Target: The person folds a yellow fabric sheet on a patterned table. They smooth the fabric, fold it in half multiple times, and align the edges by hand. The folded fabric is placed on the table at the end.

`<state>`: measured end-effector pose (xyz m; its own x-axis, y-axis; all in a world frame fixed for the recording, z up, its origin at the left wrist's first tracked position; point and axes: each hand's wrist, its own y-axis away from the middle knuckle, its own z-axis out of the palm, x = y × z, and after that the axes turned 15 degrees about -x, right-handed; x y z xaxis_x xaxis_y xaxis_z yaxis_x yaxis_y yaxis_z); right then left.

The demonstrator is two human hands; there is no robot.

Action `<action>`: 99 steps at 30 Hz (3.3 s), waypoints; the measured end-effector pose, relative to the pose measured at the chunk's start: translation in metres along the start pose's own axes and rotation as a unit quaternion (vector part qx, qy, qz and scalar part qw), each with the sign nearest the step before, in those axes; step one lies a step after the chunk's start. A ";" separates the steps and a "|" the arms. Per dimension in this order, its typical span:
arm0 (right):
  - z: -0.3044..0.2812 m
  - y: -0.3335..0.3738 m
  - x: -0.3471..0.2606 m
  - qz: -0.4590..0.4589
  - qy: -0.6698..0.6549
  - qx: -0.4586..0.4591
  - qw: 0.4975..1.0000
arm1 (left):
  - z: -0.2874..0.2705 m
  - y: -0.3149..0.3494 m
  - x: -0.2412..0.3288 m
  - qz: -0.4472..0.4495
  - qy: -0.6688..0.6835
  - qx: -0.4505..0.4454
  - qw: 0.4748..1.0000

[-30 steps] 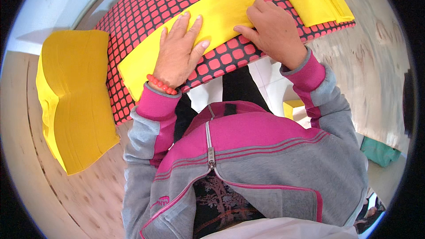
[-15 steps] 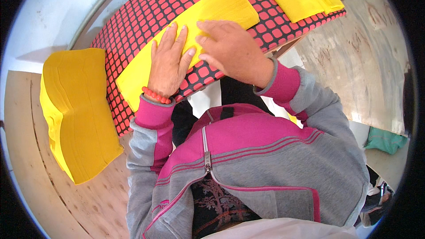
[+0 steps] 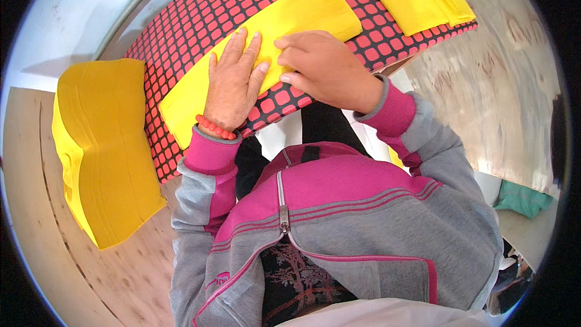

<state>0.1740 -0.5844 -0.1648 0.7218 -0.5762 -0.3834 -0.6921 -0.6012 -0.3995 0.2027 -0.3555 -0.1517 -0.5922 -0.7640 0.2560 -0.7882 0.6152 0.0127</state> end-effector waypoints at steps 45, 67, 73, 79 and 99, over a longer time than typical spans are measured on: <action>-0.008 -0.043 0.033 -0.021 0.055 -0.104 0.993 | 0.000 0.090 0.027 -0.088 -0.059 0.144 0.984; -0.005 -0.038 0.037 -0.025 0.044 -0.099 0.994 | 0.010 0.073 0.042 -0.083 -0.063 0.013 0.994; -0.003 -0.039 0.041 -0.037 0.047 -0.094 0.994 | 0.006 0.054 0.055 -0.029 -0.025 0.098 0.994; 0.000 -0.039 0.044 -0.040 -0.021 -0.096 0.994 | 0.014 -0.003 0.048 -0.014 0.035 0.194 0.980; -0.003 -0.025 0.068 -0.037 0.076 -0.053 0.995 | 0.012 0.085 -0.024 -0.203 -0.098 0.060 0.972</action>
<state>0.2404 -0.6101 -0.1789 0.7683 -0.6001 -0.2227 -0.6387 -0.6955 -0.3292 0.1481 -0.2876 -0.1685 -0.2402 -0.9687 0.0632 -0.9704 0.2379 -0.0411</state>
